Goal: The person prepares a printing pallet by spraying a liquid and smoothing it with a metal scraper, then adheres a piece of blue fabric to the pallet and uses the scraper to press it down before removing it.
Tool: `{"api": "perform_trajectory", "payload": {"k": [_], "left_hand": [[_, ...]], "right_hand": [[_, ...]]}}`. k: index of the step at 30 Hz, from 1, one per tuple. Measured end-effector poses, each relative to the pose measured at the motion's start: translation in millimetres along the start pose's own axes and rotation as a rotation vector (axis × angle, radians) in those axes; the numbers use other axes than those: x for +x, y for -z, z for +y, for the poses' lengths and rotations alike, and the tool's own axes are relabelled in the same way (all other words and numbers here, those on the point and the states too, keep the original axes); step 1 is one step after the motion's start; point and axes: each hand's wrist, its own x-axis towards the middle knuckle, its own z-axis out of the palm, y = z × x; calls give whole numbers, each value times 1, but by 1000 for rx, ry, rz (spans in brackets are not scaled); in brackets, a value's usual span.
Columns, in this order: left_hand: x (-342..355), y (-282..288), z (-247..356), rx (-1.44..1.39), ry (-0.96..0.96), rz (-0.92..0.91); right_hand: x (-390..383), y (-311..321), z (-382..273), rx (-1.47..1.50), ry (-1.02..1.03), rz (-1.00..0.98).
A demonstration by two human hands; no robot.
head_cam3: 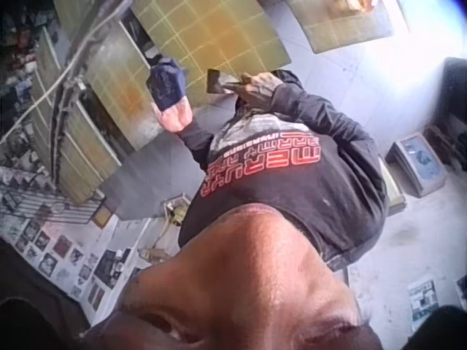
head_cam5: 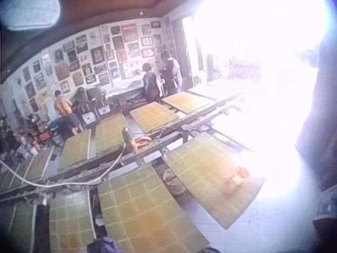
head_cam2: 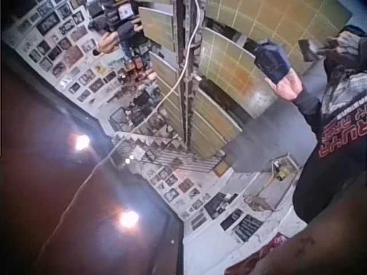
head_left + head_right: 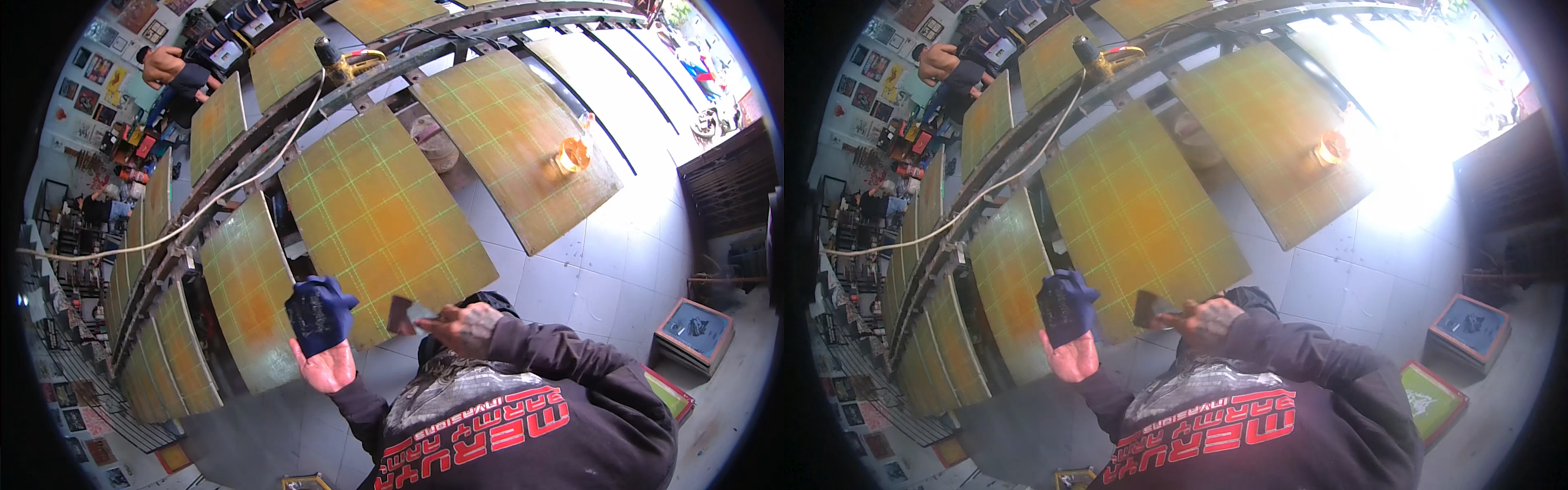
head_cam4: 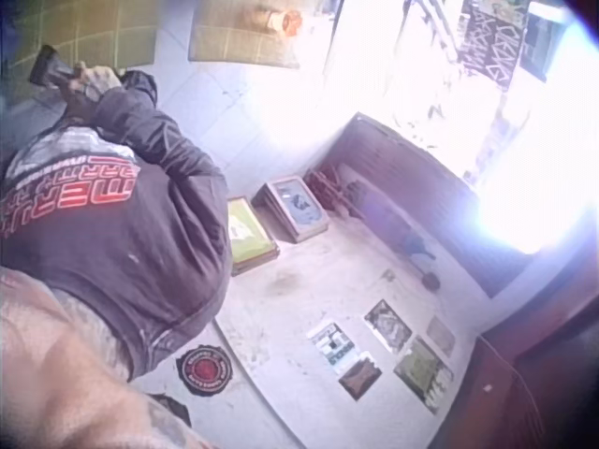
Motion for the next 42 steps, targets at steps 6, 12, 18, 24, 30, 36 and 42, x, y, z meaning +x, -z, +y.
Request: {"api": "perform_trajectory", "payload": {"k": [6, 12, 18, 24, 30, 36, 42], "left_hand": [[-77, 4, 15, 17, -135, 52], [-147, 16, -7, 0, -209, 270], [-148, 8, -46, 5, -230, 281], [-113, -47, -117, -5, -114, 184], [-137, 1, -161, 65, 115, 297], [-165, 66, -192, 4, 239, 502], [-164, 88, -213, -33, 312, 449]], "right_hand": [[-90, 8, 51, -55, -543, -10], [-159, 41, 95, -238, -884, 40], [-174, 77, 132, -150, -713, 4], [-186, 158, 227, -111, -330, -54], [-217, 270, 343, -395, -153, -383], [-207, 326, 407, -443, 68, -593], [-200, 339, 452, -281, 114, -514]]}}
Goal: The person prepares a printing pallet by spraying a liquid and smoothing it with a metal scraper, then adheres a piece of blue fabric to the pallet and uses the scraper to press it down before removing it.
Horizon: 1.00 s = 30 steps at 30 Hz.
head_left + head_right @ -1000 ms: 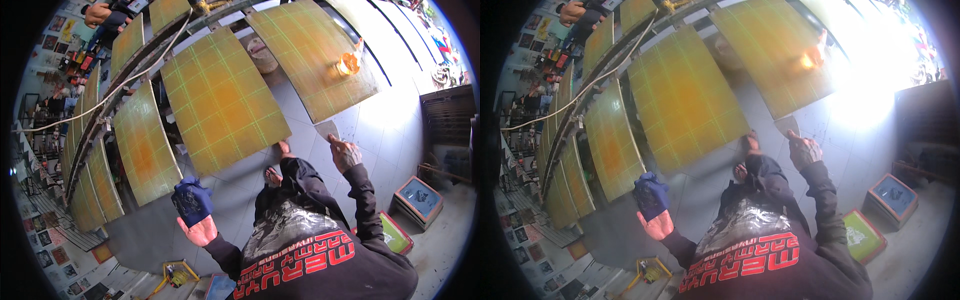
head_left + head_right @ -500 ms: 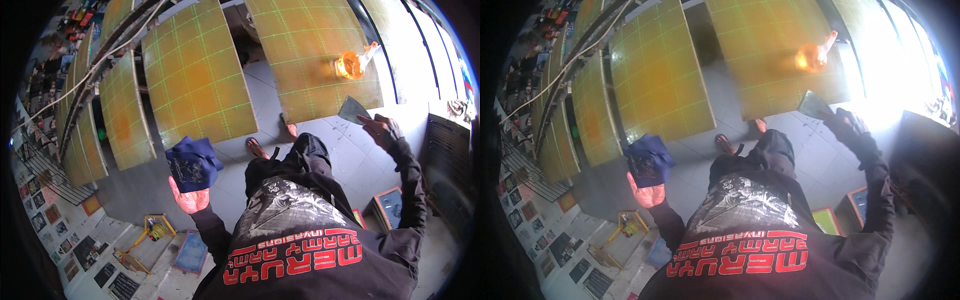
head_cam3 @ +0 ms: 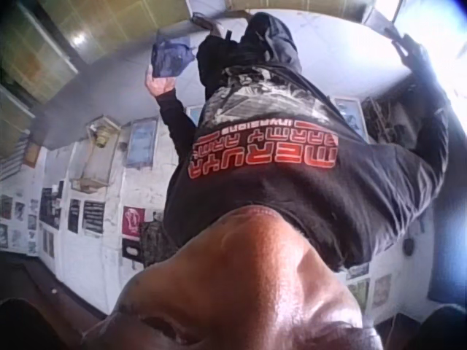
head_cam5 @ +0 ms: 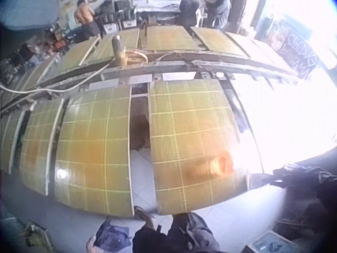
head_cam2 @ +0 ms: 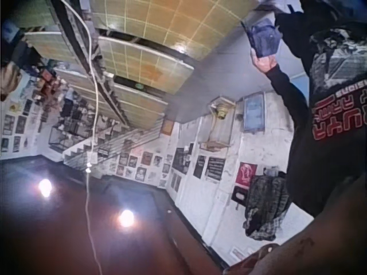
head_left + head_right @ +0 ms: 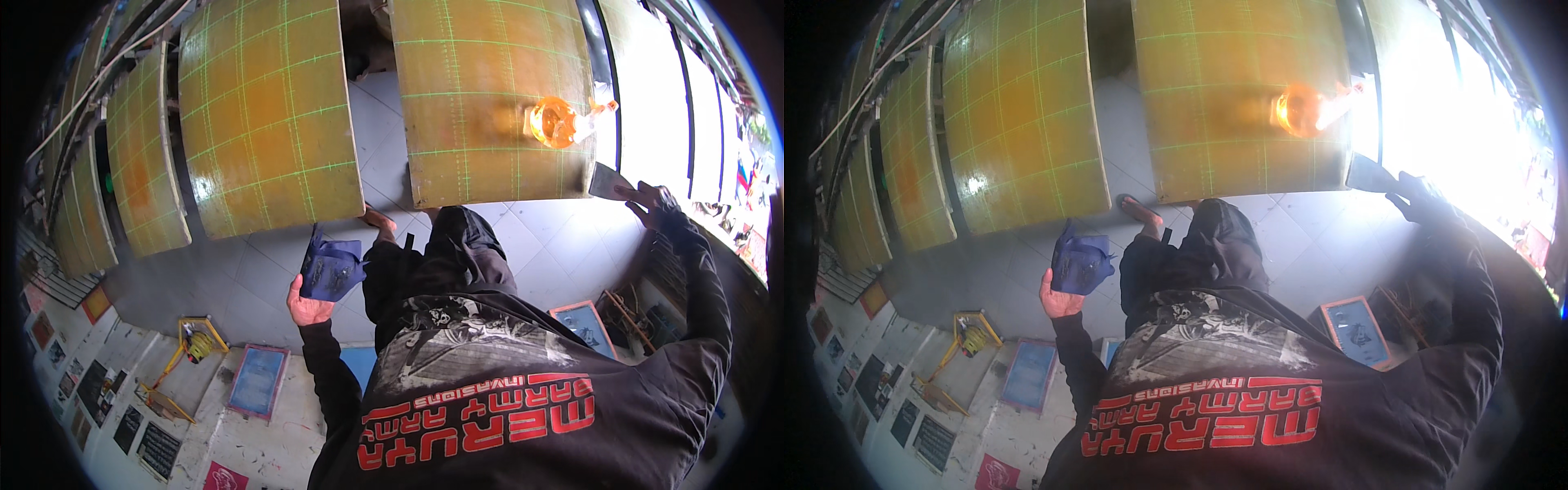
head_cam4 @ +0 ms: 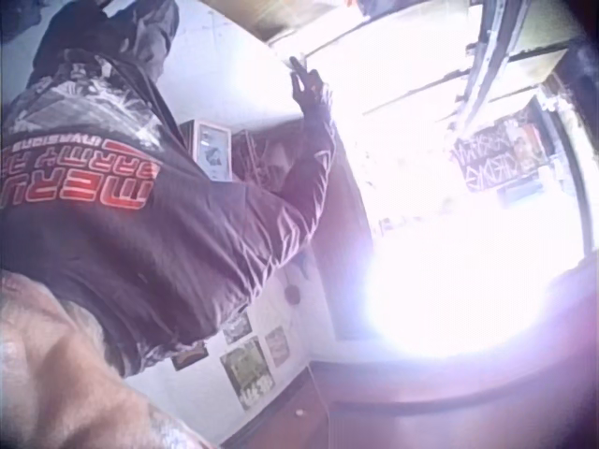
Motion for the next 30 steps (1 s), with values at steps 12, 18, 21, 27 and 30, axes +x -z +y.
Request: {"api": "perform_trajectory", "payload": {"k": [12, 18, 21, 27, 30], "left_hand": [[11, 3, -19, -98, 24, 5], [35, 8, -37, -105, 100, -43], [50, 30, -51, -150, 163, -17], [71, 32, -78, -199, 179, -88], [67, 46, -88, -227, 154, -97]], "right_hand": [[29, -1, 5, -154, 90, -212], [42, -26, -2, -161, 79, -298], [69, -33, -36, -200, -23, -434], [147, -44, -111, -197, 158, -459], [200, -55, -162, -216, 210, -504]]}}
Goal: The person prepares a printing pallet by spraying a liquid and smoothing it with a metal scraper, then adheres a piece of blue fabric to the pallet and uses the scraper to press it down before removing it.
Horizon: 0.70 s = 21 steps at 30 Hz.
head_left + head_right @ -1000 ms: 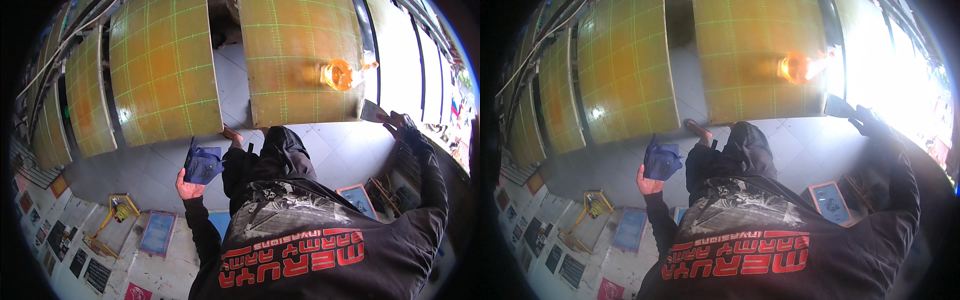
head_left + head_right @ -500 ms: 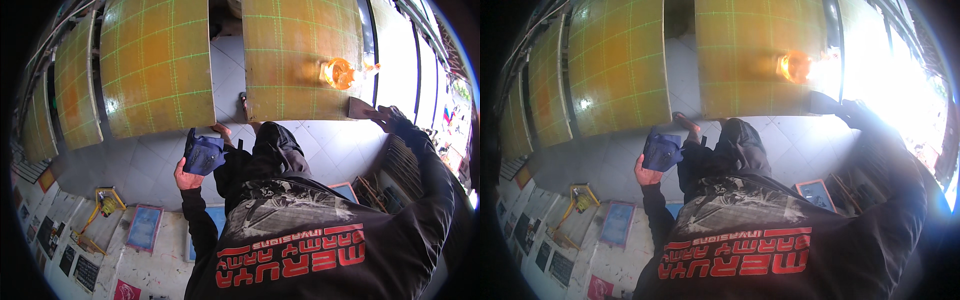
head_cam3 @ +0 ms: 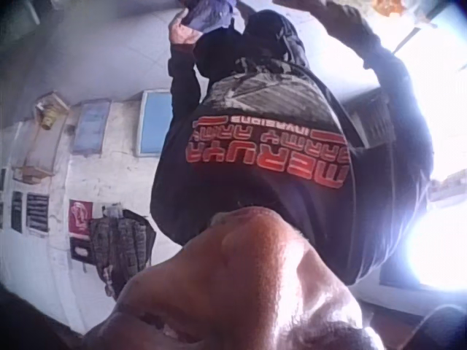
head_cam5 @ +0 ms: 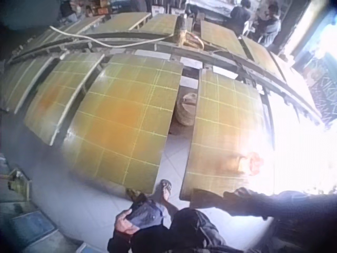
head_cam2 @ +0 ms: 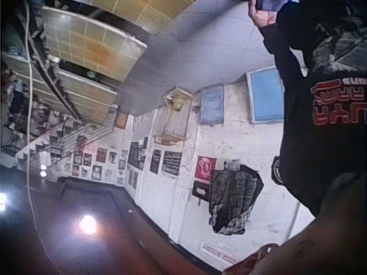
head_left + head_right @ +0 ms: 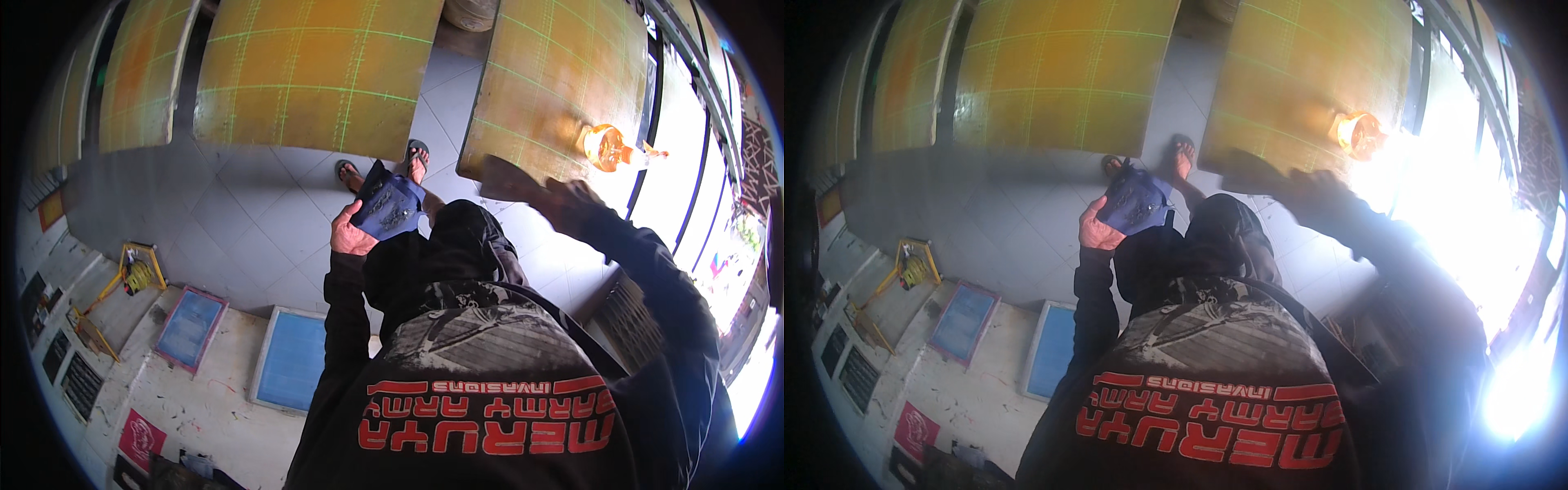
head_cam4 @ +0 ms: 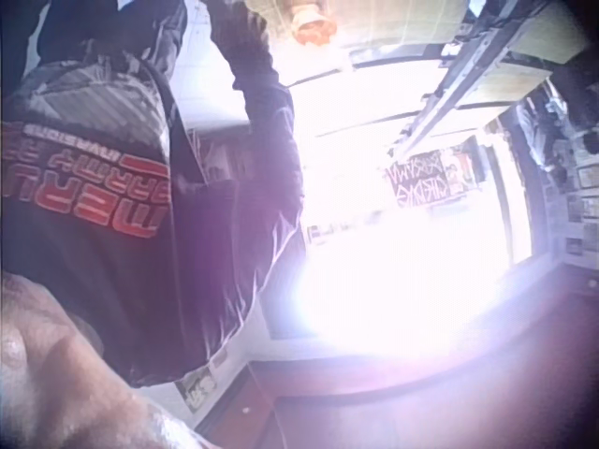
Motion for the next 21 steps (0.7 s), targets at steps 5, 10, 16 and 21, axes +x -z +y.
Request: {"api": "perform_trajectory", "payload": {"k": [5, 10, 16, 21], "left_hand": [[-48, 11, -10, 29, -252, 83], [-107, 31, -23, 45, -519, 146], [-123, 15, -18, 30, -538, 39], [-113, -24, -6, 31, -459, 4]], "right_hand": [[97, -6, -81, -80, 287, 434], [92, 36, -163, 328, 386, 490], [59, 52, -190, 711, 415, 443], [54, 28, -229, 779, 327, 604]]}}
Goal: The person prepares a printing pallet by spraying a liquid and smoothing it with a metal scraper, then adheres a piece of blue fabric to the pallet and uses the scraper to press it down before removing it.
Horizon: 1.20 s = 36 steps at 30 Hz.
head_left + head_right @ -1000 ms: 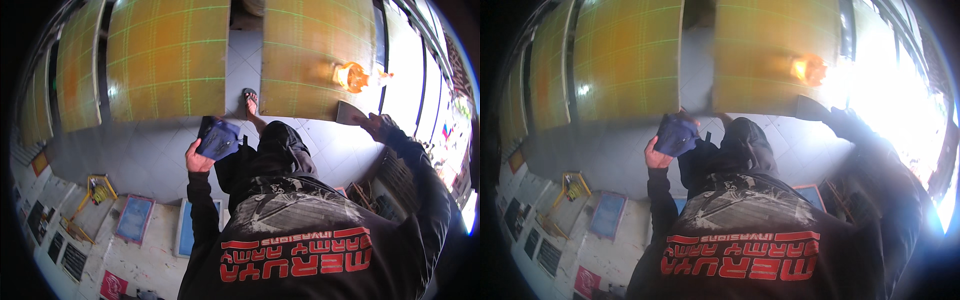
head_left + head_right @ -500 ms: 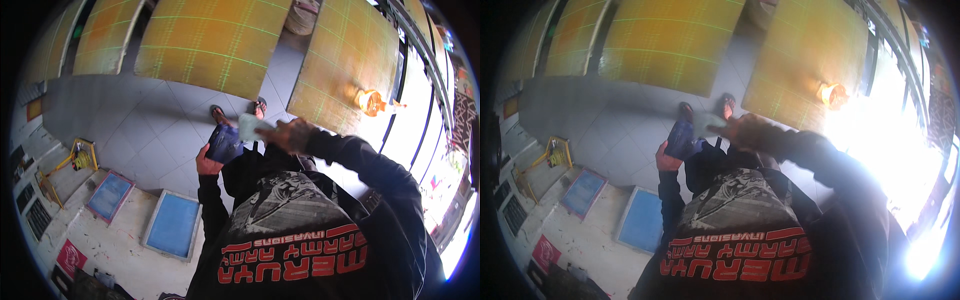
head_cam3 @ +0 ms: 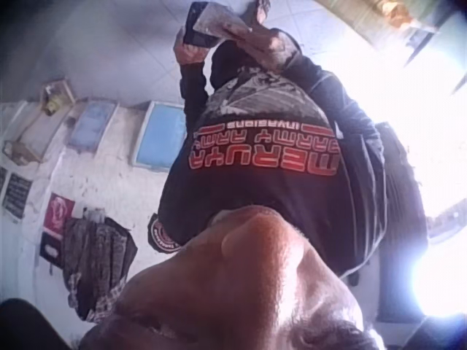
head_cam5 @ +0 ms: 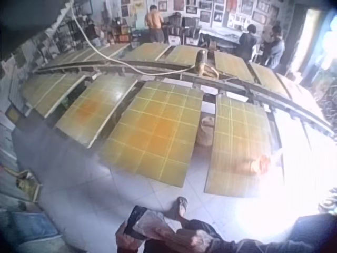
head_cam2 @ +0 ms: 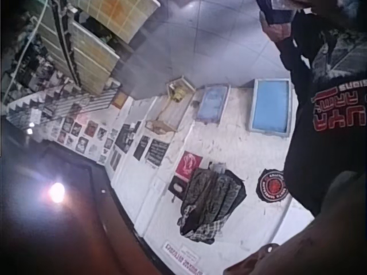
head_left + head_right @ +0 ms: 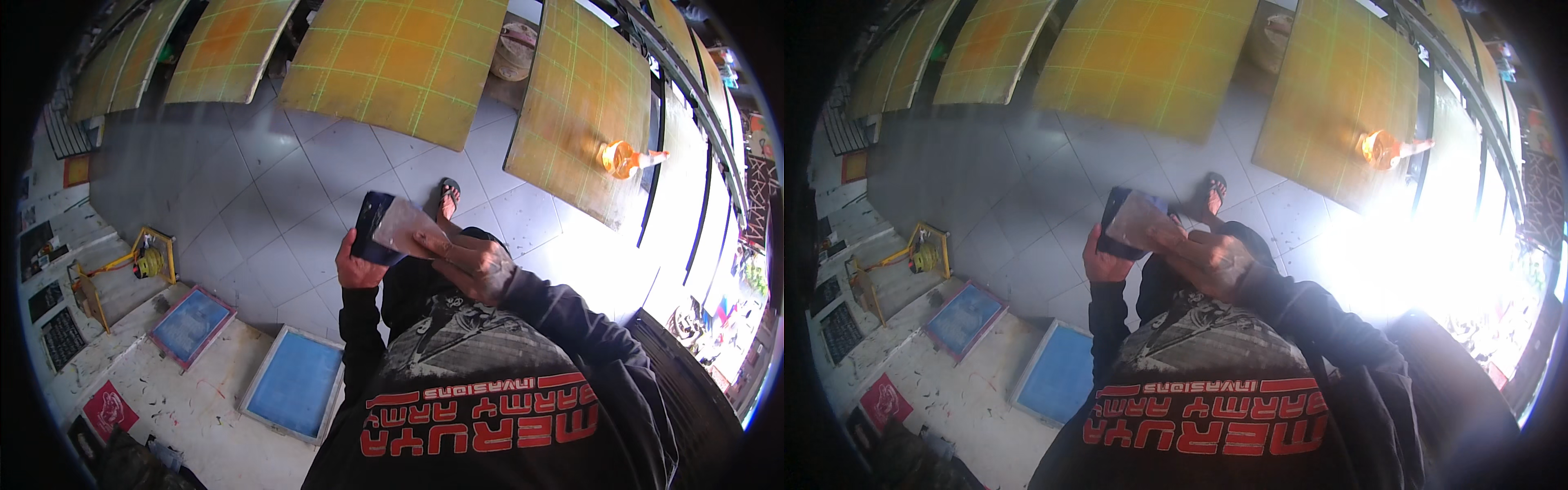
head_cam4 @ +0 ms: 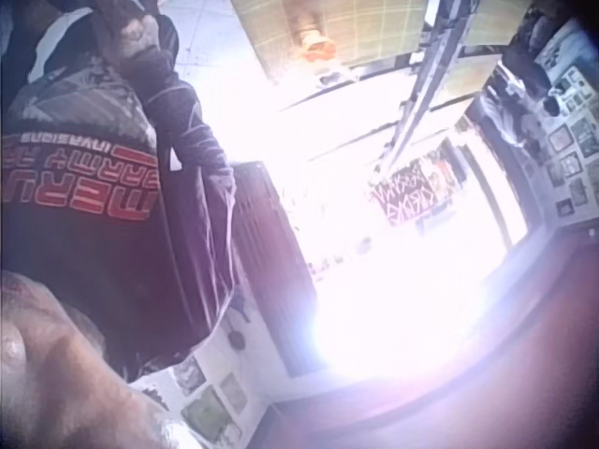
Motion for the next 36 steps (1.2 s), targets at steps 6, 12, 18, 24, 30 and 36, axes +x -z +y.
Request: {"api": "perform_trajectory", "payload": {"k": [6, 12, 18, 24, 30, 36], "left_hand": [[-15, -26, 8, -221, 94, -199], [-20, -40, 31, -251, -7, -176], [-28, -44, 58, -225, -20, -313], [-32, -58, 63, -178, -66, -330], [-39, -77, 58, -128, -62, -311], [-39, -89, 54, -144, -32, -281]], "right_hand": [[-14, -61, 5, -372, 32, 230], [-38, -73, -10, -468, -45, 279], [-29, -72, -35, -373, -24, 330], [-20, -73, -44, 957, -246, 363], [-15, -68, -17, 2124, -269, -94], [-12, -86, -2, 2430, -293, -70]]}}
